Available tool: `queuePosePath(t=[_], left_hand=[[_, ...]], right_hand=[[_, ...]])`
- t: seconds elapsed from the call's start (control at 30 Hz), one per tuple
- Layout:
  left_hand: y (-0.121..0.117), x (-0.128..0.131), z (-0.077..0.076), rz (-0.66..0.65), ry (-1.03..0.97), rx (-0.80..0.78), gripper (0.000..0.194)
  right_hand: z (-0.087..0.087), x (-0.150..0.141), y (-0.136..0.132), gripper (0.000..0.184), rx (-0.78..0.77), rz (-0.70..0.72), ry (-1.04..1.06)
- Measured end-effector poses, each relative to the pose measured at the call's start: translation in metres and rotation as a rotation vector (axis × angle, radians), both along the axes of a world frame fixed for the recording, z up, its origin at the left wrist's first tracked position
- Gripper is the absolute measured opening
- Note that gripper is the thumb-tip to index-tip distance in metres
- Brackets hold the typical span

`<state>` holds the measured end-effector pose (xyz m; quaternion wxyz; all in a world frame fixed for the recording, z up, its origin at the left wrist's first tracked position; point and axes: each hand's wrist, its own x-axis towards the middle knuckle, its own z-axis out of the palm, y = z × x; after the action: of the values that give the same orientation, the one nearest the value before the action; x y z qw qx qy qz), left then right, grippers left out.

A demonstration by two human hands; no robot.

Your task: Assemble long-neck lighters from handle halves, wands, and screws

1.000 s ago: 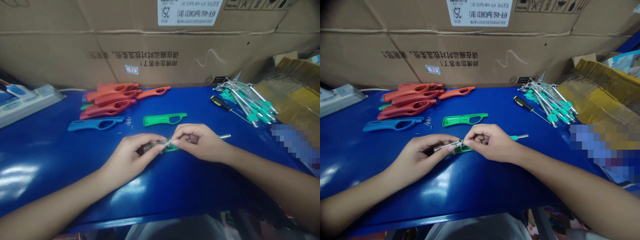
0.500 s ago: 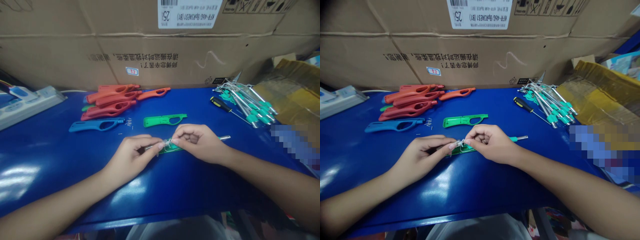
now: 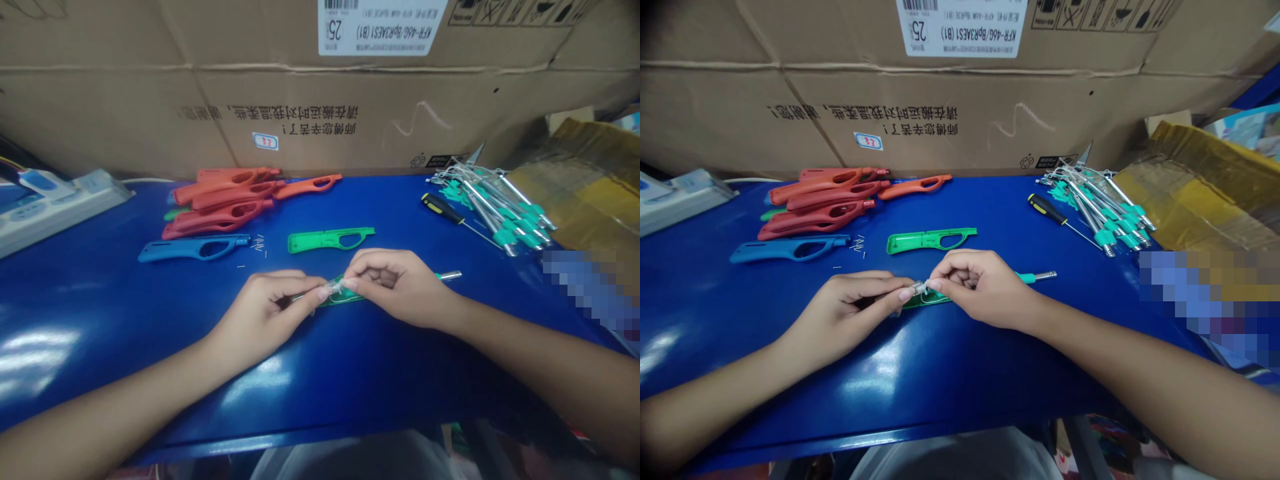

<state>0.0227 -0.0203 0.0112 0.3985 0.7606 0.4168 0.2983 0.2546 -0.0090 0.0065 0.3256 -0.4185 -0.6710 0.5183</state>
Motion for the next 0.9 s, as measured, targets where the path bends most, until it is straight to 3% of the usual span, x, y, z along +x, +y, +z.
queuePosePath(t=[0.37, 0.9], left_hand=[[0.0015, -0.0027, 0.0057, -0.005, -0.006, 0.018, 0.016], [0.0, 0.0007, 0.0043, 0.002, -0.021, 0.022, 0.018]], right_hand=[[0.0062, 0.0028, 0.0033, 0.012, 0.032, 0.052, 0.027], [0.0038, 0.0007, 0.0007, 0.015, -0.001, -0.002, 0.038]])
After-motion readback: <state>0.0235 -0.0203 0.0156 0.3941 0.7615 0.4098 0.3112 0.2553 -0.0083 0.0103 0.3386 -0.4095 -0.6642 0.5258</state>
